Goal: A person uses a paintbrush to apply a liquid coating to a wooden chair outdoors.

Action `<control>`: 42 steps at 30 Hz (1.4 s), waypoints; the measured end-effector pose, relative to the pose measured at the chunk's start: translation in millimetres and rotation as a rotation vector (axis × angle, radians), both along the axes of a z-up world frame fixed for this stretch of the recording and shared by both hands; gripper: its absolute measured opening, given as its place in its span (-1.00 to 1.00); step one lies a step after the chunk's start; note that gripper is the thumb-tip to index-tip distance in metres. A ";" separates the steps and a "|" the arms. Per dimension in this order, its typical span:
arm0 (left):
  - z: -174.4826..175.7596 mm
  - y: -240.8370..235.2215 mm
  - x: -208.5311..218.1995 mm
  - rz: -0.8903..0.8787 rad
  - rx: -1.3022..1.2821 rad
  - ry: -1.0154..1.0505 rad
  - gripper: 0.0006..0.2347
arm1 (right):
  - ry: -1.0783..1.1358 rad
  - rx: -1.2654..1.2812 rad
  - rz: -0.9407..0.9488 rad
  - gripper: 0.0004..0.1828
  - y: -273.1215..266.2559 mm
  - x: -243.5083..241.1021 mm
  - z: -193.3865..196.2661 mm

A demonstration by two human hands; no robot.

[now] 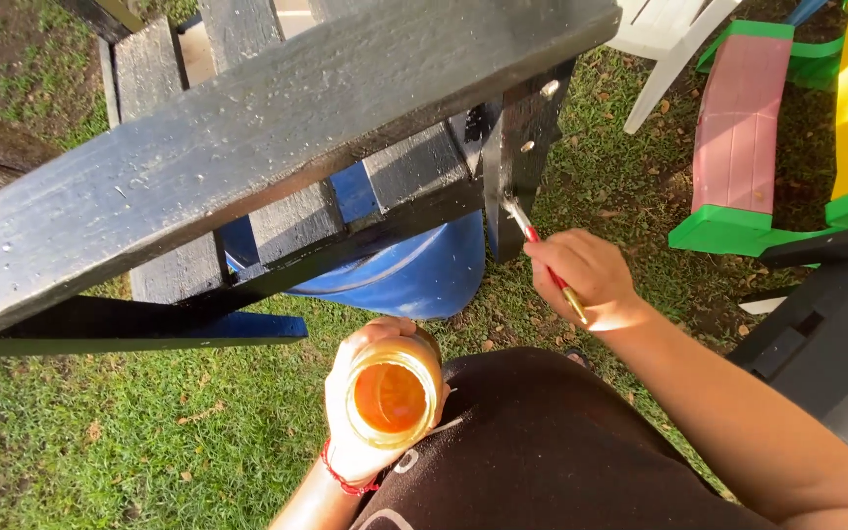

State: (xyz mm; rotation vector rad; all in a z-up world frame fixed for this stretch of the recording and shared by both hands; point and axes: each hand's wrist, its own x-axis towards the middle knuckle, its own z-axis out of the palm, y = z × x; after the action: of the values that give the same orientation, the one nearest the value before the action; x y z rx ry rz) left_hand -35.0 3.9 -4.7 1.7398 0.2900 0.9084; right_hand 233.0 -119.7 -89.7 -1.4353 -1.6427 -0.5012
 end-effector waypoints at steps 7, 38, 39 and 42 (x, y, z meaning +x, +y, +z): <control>1.4 3.2 -1.1 0.001 -0.019 0.032 -0.42 | 0.035 0.211 0.028 -0.79 -13.6 -4.0 17.0; 1.7 -4.7 -3.8 -0.036 -0.030 0.018 -0.45 | 0.007 -0.075 0.001 -0.78 -27.1 15.6 66.3; 0.3 -4.9 -4.2 -0.034 -0.033 0.018 -0.45 | 0.007 -0.078 0.003 -0.78 -28.7 13.3 67.0; -0.6 -4.8 -5.8 -0.036 -0.068 0.025 -0.40 | -0.137 0.139 -0.033 -0.82 -27.0 6.0 56.4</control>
State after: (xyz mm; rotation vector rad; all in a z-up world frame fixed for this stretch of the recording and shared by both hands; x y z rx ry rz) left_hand -40.8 -1.0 -5.3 1.6896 0.3021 0.8418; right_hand 239.0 -146.7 -33.4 -1.3522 -1.6586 -0.7319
